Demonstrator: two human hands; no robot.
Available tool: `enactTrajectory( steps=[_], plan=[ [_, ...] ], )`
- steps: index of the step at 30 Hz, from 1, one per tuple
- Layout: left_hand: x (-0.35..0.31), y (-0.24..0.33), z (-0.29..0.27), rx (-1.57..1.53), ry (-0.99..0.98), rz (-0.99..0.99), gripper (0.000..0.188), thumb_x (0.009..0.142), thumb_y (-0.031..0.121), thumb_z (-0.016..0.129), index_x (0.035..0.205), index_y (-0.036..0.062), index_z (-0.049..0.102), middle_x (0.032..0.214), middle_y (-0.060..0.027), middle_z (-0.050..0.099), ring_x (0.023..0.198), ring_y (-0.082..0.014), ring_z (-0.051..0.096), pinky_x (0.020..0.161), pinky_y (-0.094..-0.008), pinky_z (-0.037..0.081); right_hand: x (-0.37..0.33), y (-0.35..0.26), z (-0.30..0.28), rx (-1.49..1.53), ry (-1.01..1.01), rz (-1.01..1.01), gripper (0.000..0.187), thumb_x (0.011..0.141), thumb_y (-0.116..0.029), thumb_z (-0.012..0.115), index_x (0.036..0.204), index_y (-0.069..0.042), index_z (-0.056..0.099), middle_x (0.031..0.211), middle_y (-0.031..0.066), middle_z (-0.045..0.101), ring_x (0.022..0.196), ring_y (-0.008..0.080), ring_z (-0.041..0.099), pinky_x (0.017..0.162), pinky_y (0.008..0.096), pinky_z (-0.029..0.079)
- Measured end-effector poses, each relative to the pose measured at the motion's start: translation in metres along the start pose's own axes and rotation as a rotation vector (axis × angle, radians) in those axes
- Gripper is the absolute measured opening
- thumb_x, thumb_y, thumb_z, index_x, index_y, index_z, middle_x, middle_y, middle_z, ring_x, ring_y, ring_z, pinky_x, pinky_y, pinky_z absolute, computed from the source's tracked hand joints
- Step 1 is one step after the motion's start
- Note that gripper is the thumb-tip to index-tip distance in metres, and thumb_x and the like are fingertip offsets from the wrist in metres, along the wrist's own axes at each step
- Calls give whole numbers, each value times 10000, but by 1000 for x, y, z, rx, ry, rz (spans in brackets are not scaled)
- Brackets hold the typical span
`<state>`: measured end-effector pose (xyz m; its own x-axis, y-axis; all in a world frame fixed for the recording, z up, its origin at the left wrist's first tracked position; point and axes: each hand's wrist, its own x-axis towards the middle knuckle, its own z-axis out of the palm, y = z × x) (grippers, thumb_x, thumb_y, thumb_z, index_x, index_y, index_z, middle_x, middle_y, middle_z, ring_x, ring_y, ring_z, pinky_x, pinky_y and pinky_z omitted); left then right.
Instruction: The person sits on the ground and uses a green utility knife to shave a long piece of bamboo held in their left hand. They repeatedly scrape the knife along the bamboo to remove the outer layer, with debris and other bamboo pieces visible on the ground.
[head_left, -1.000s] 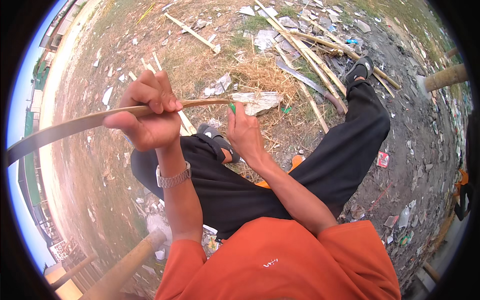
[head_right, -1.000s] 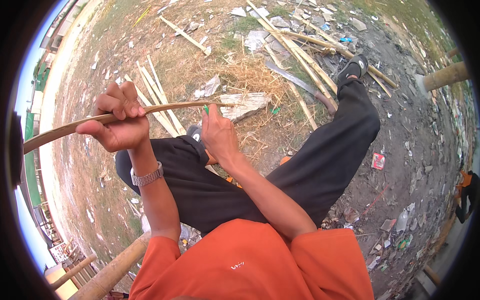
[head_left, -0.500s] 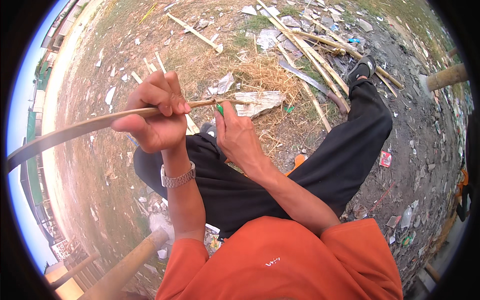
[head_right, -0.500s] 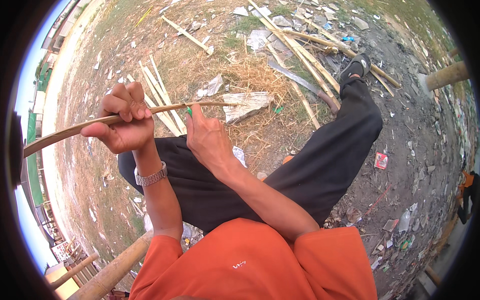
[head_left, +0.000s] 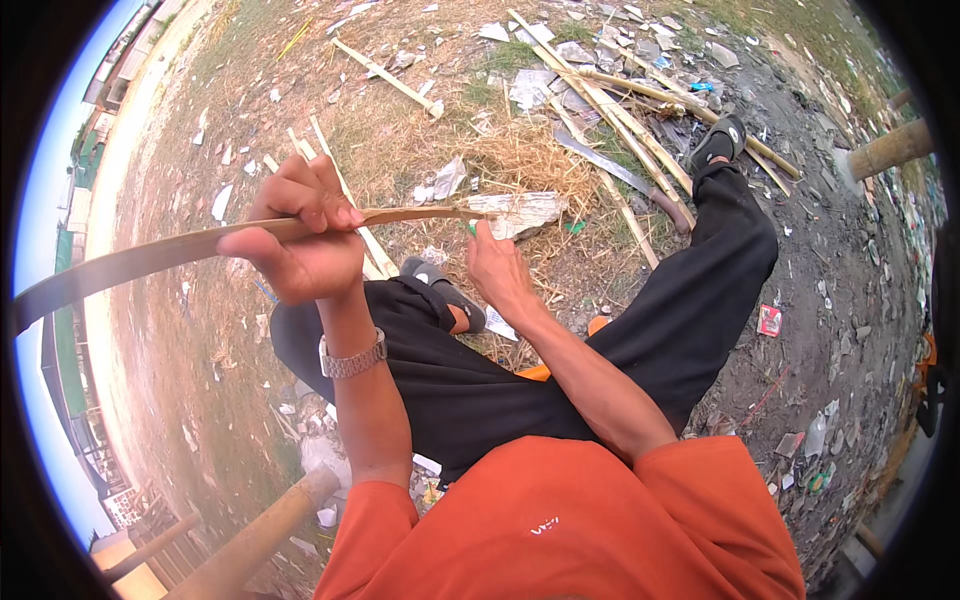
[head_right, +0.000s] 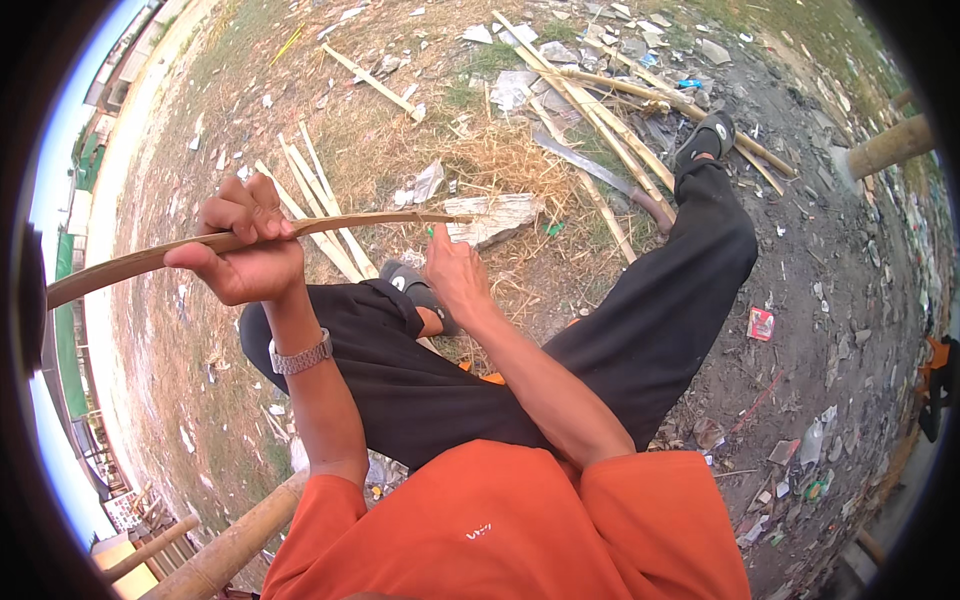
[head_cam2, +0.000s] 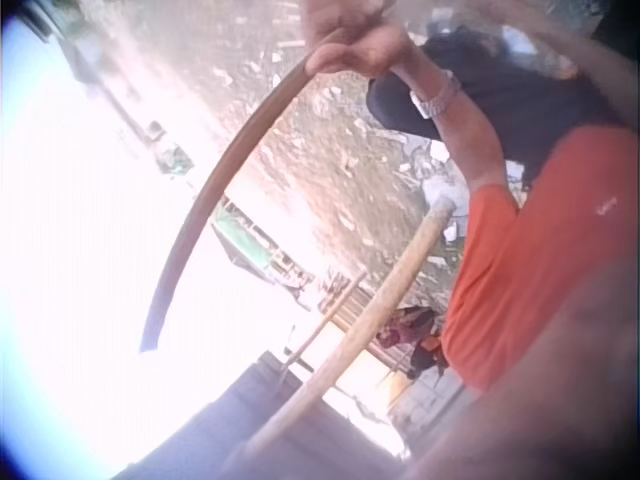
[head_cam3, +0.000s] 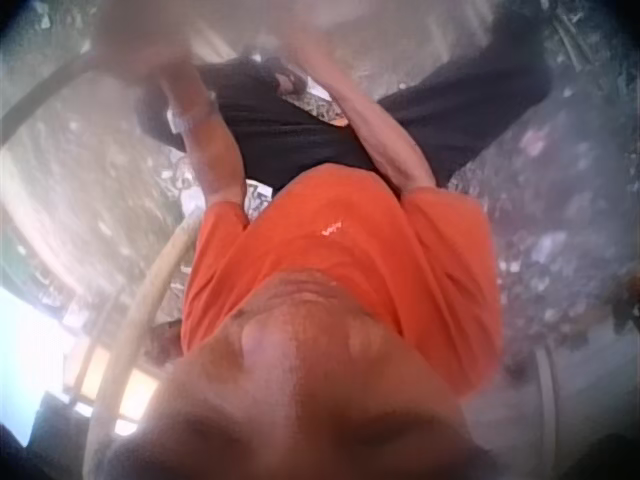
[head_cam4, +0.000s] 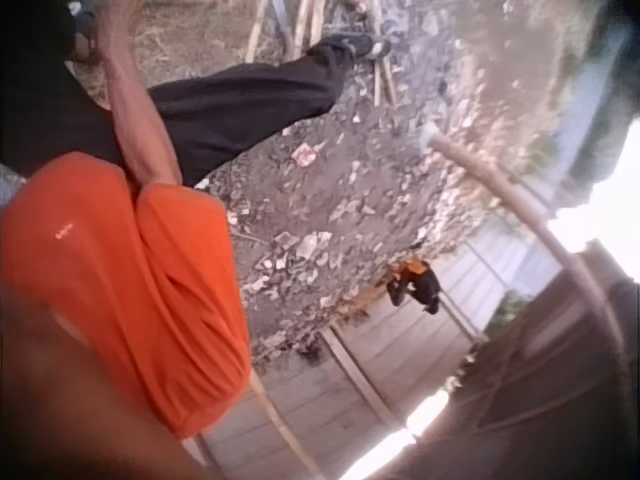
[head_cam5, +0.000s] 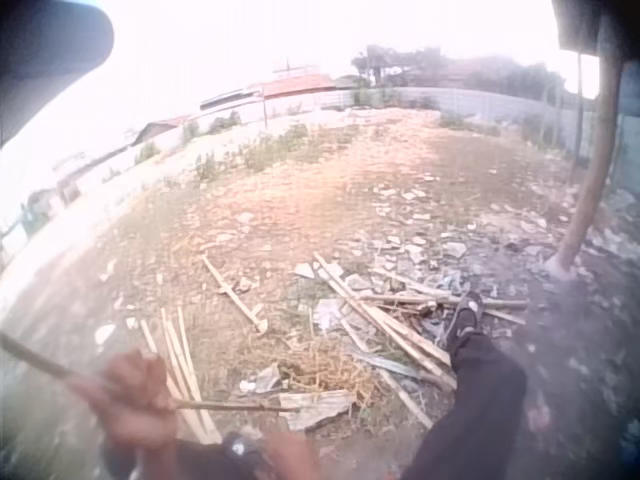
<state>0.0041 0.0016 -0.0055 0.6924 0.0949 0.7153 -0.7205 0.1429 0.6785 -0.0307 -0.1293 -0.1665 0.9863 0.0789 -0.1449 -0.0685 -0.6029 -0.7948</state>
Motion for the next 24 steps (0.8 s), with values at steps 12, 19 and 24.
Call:
enactTrajectory(
  steps=[12,19,24],
  plan=[
    [0,2,9,18,16,-28,702,880,697,269,578,70,367,548,-24,322,431,-112,327,388,-213,296,16,29,20,-33,-32,106,217,940,-210,396,964,3,430,767,331,590,771,511,584,684,562,470],
    [-5,4,11,5,18,-12,697,880,693,277,570,77,372,535,-22,321,418,-110,325,388,-206,275,22,68,45,-68,-48,151,184,911,-146,430,989,17,460,826,323,610,811,478,610,714,550,481],
    [-3,2,13,-4,-18,-11,711,888,686,256,580,60,391,538,-29,347,403,-112,339,401,-210,310,34,77,56,-158,-55,177,194,907,-149,416,1001,11,471,843,312,622,822,461,623,729,552,479]
  ],
)
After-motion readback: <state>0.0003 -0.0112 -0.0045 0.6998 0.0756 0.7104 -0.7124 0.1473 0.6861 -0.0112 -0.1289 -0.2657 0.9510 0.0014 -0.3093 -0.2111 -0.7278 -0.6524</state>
